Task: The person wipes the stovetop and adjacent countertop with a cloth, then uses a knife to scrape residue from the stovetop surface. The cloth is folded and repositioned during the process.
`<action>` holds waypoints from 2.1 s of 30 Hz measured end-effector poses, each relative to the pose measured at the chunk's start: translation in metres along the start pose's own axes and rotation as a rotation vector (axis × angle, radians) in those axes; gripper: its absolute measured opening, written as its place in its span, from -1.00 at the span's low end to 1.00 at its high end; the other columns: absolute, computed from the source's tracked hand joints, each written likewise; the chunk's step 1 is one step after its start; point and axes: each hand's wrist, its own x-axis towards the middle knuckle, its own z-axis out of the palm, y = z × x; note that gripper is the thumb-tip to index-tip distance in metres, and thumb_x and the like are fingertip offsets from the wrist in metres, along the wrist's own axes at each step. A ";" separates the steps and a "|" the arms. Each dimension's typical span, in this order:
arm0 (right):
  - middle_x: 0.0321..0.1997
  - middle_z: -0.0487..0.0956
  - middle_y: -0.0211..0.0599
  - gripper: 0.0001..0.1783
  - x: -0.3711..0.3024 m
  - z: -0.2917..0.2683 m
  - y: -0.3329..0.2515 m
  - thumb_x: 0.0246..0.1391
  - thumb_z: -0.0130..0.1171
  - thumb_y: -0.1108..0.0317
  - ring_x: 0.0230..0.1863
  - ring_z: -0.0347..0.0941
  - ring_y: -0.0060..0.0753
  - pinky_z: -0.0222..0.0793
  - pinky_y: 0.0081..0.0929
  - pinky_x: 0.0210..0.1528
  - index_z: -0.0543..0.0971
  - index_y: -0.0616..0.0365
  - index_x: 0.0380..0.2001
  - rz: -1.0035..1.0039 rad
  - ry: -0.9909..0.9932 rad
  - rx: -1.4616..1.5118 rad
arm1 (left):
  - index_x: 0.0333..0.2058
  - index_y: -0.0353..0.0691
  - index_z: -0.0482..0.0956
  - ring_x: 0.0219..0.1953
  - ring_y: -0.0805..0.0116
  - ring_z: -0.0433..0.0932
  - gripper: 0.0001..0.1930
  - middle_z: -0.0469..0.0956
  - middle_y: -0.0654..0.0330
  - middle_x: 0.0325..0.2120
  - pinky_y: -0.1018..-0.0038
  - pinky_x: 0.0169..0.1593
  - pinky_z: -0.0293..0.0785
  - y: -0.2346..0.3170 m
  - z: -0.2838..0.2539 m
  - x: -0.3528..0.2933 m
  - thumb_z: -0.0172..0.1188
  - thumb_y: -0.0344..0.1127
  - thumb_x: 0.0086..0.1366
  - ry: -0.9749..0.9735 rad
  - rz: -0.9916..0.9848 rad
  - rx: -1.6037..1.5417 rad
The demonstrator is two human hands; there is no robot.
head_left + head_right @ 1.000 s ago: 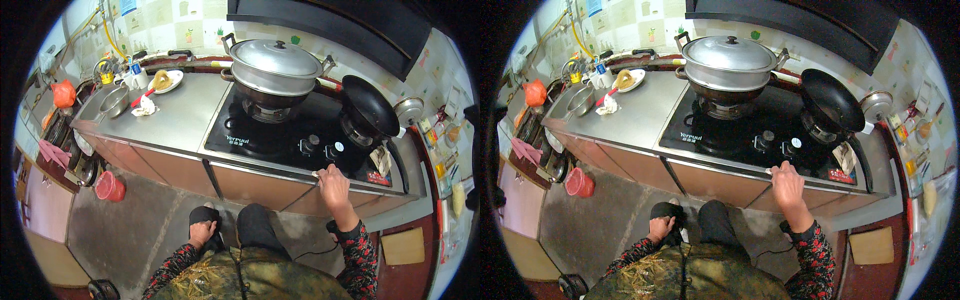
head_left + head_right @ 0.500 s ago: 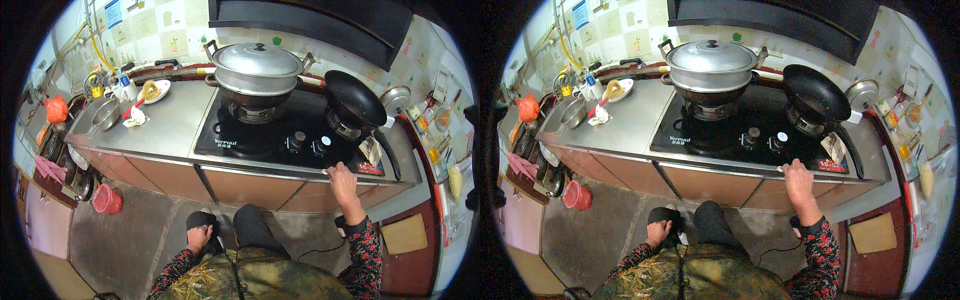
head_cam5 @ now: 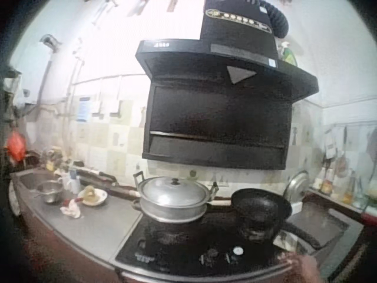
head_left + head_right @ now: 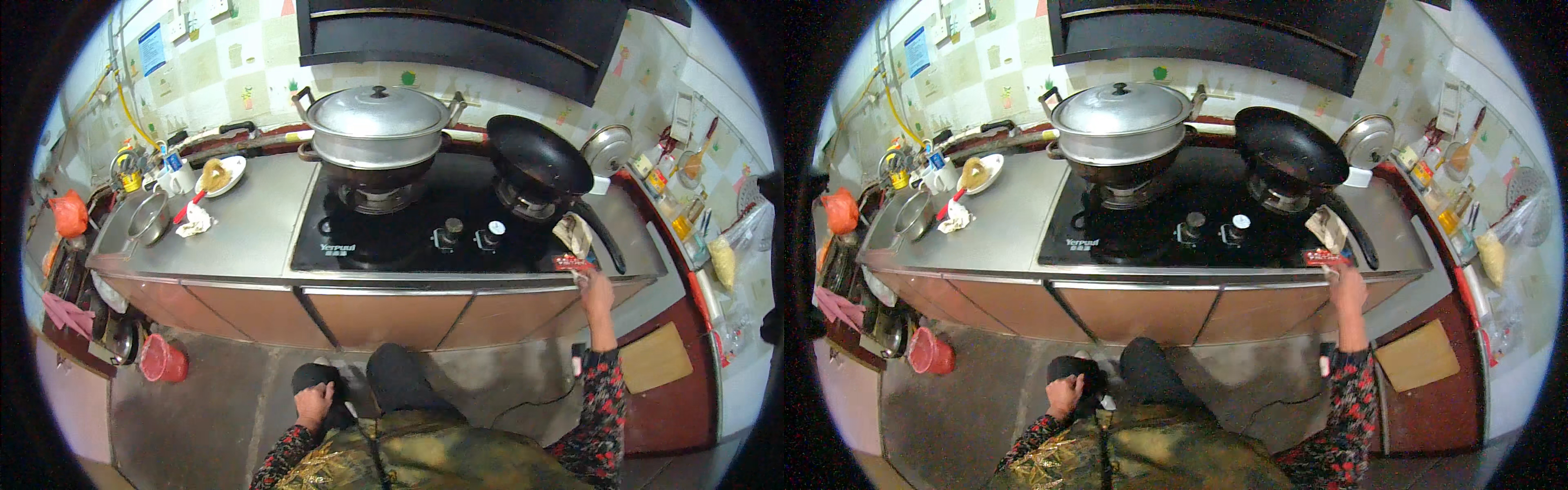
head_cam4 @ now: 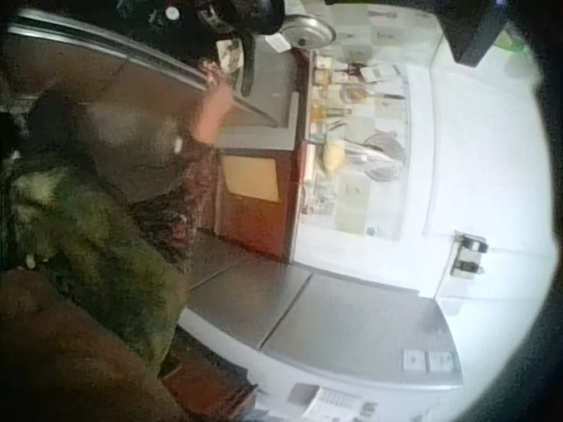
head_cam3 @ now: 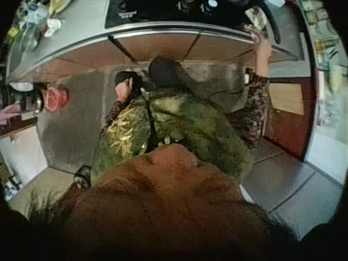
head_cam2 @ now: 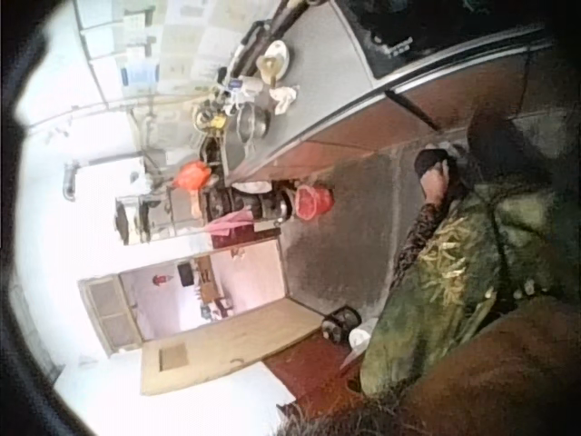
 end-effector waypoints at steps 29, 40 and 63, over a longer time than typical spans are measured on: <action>-0.33 0.61 0.08 -0.77 0.021 -0.005 0.085 -0.04 0.25 0.31 -0.24 0.54 0.17 0.42 -0.03 -0.19 0.61 0.18 -0.31 0.444 0.287 -0.225 | -0.75 -0.11 0.42 -0.66 -0.04 0.49 -0.55 0.45 0.01 -0.77 0.12 -0.56 0.39 0.002 0.014 0.006 0.17 -0.03 0.25 0.044 0.085 0.068; -0.23 0.62 0.06 -0.70 0.028 0.022 0.095 -0.02 0.17 0.24 -0.14 0.53 0.22 0.46 0.00 -0.13 0.59 0.10 -0.20 0.363 0.146 -0.172 | -0.74 -0.14 0.44 -0.64 -0.08 0.50 -0.54 0.46 -0.02 -0.75 0.10 -0.55 0.38 -0.002 0.011 0.005 0.14 0.00 0.26 0.017 0.044 0.058; -0.37 0.61 0.08 -0.78 0.027 -0.011 0.132 -0.03 0.20 0.37 -0.29 0.55 0.14 0.45 -0.13 -0.23 0.64 0.23 -0.29 0.305 0.198 0.135 | -0.62 -0.28 0.16 -0.63 0.52 0.07 -0.63 0.10 0.27 -0.72 0.48 -0.57 0.05 0.119 -0.157 0.171 0.07 -0.44 0.37 0.459 0.237 -0.582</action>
